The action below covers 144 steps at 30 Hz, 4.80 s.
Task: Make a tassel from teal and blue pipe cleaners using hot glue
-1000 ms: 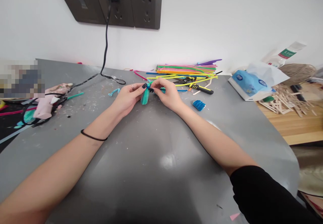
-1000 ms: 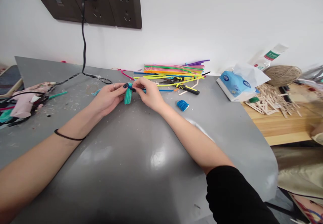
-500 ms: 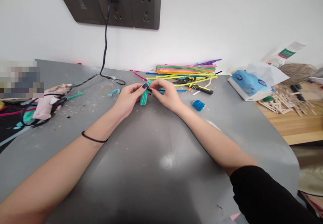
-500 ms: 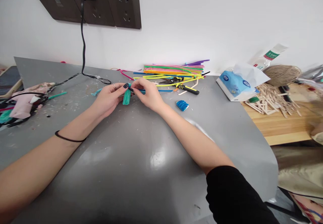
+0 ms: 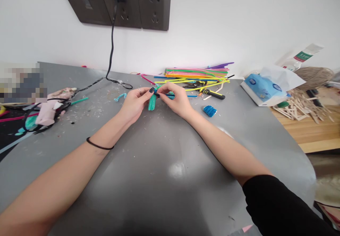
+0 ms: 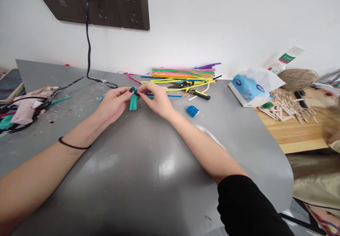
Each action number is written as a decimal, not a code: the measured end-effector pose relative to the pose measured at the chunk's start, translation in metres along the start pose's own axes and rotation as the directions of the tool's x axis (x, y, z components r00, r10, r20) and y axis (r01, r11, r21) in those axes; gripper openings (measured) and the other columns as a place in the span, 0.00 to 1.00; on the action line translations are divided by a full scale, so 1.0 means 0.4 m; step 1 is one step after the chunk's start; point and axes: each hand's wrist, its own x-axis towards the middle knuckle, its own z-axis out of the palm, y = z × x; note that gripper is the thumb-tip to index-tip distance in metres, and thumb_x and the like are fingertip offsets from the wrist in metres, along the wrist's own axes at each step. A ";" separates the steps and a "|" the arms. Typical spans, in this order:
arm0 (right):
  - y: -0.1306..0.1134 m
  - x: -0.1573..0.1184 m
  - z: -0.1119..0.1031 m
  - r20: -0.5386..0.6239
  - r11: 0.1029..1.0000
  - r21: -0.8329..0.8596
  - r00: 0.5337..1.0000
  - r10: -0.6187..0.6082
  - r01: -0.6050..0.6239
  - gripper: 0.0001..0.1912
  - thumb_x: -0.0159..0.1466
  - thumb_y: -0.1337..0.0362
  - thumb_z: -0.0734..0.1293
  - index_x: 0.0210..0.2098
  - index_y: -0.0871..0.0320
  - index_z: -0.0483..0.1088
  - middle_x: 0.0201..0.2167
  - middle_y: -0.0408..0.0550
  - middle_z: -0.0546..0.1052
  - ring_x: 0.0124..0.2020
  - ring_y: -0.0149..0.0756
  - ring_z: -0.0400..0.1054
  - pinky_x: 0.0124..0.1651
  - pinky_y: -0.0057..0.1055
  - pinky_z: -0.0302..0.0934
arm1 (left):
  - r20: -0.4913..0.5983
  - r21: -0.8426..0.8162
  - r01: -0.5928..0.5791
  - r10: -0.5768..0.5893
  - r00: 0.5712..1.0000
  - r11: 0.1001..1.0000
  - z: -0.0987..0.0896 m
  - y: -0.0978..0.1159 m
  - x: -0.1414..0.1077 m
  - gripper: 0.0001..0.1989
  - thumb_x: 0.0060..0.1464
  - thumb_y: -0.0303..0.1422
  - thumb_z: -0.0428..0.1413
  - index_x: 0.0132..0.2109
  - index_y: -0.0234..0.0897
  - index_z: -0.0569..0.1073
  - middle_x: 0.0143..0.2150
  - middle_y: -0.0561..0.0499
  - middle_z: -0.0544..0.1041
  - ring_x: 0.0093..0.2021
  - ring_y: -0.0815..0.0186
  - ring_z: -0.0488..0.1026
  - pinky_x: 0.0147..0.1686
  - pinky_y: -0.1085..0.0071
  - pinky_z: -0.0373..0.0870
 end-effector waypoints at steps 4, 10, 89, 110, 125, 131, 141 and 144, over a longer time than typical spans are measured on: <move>0.006 0.000 0.000 -0.026 1.000 -0.013 1.000 -0.016 0.016 0.08 0.72 0.60 0.68 0.41 0.56 0.78 0.40 0.50 0.84 0.42 0.39 0.76 0.51 0.38 0.74 | 0.021 -0.006 0.019 -0.019 1.000 1.000 0.007 0.004 -0.002 0.29 0.40 0.59 0.78 0.35 0.39 0.87 0.36 0.45 0.86 0.37 0.58 0.80 0.33 0.67 0.70; 0.018 -0.001 0.003 -0.039 0.998 -0.015 0.997 -0.066 0.066 0.09 0.73 0.59 0.68 0.41 0.57 0.78 0.39 0.50 0.85 0.40 0.39 0.77 0.49 0.37 0.75 | 0.007 0.051 -0.010 0.010 1.000 0.999 0.009 0.001 -0.002 0.31 0.41 0.61 0.77 0.36 0.38 0.85 0.36 0.46 0.85 0.38 0.61 0.81 0.37 0.69 0.72; 0.015 -0.006 0.005 -0.082 0.993 -0.072 0.991 -0.104 0.098 0.10 0.75 0.57 0.68 0.48 0.55 0.77 0.43 0.51 0.85 0.41 0.39 0.79 0.51 0.39 0.77 | 0.045 0.027 0.063 -0.064 0.997 0.998 0.011 0.010 -0.008 0.27 0.48 0.57 0.74 0.37 0.38 0.80 0.37 0.44 0.84 0.42 0.54 0.82 0.34 0.67 0.73; 0.017 -0.004 0.002 -0.072 0.986 -0.100 0.987 -0.141 0.134 0.10 0.76 0.58 0.67 0.44 0.55 0.78 0.40 0.51 0.84 0.40 0.39 0.78 0.50 0.38 0.76 | 0.046 0.372 -0.164 0.158 0.986 0.914 0.001 0.019 -0.012 0.28 0.57 0.64 0.65 0.38 0.42 0.86 0.28 0.51 0.78 0.33 0.61 0.72 0.33 0.69 0.66; 0.023 -0.004 0.007 -0.049 0.992 -0.073 0.993 -0.104 0.100 0.11 0.76 0.57 0.66 0.45 0.56 0.76 0.42 0.52 0.84 0.42 0.39 0.77 0.52 0.39 0.76 | -0.021 0.133 -0.096 0.099 0.995 0.986 0.006 -0.004 -0.003 0.29 0.49 0.60 0.73 0.42 0.38 0.86 0.42 0.45 0.85 0.37 0.64 0.77 0.34 0.71 0.75; 0.028 -0.002 0.008 -0.051 0.993 -0.070 0.993 -0.103 0.100 0.10 0.76 0.57 0.66 0.45 0.56 0.76 0.42 0.51 0.83 0.42 0.38 0.77 0.50 0.37 0.75 | -0.015 0.140 -0.120 0.123 0.992 0.983 0.000 -0.019 0.007 0.30 0.50 0.62 0.72 0.42 0.39 0.87 0.46 0.43 0.86 0.42 0.60 0.80 0.38 0.68 0.79; 0.031 -0.002 0.005 -0.031 0.995 -0.077 0.997 -0.070 0.068 0.07 0.75 0.63 0.66 0.44 0.56 0.76 0.42 0.51 0.83 0.43 0.40 0.76 0.52 0.38 0.73 | 0.076 0.368 -0.223 0.210 0.975 0.903 -0.015 -0.010 0.006 0.29 0.61 0.62 0.64 0.44 0.38 0.86 0.50 0.42 0.83 0.42 0.59 0.78 0.42 0.65 0.81; 0.033 -0.001 0.006 -0.032 0.996 -0.063 0.998 -0.057 0.055 0.07 0.75 0.64 0.65 0.44 0.56 0.76 0.42 0.51 0.83 0.43 0.41 0.76 0.52 0.38 0.73 | 0.100 0.375 -0.239 0.218 0.971 0.896 -0.014 -0.007 0.005 0.31 0.61 0.64 0.62 0.42 0.38 0.85 0.49 0.41 0.83 0.42 0.58 0.78 0.42 0.63 0.81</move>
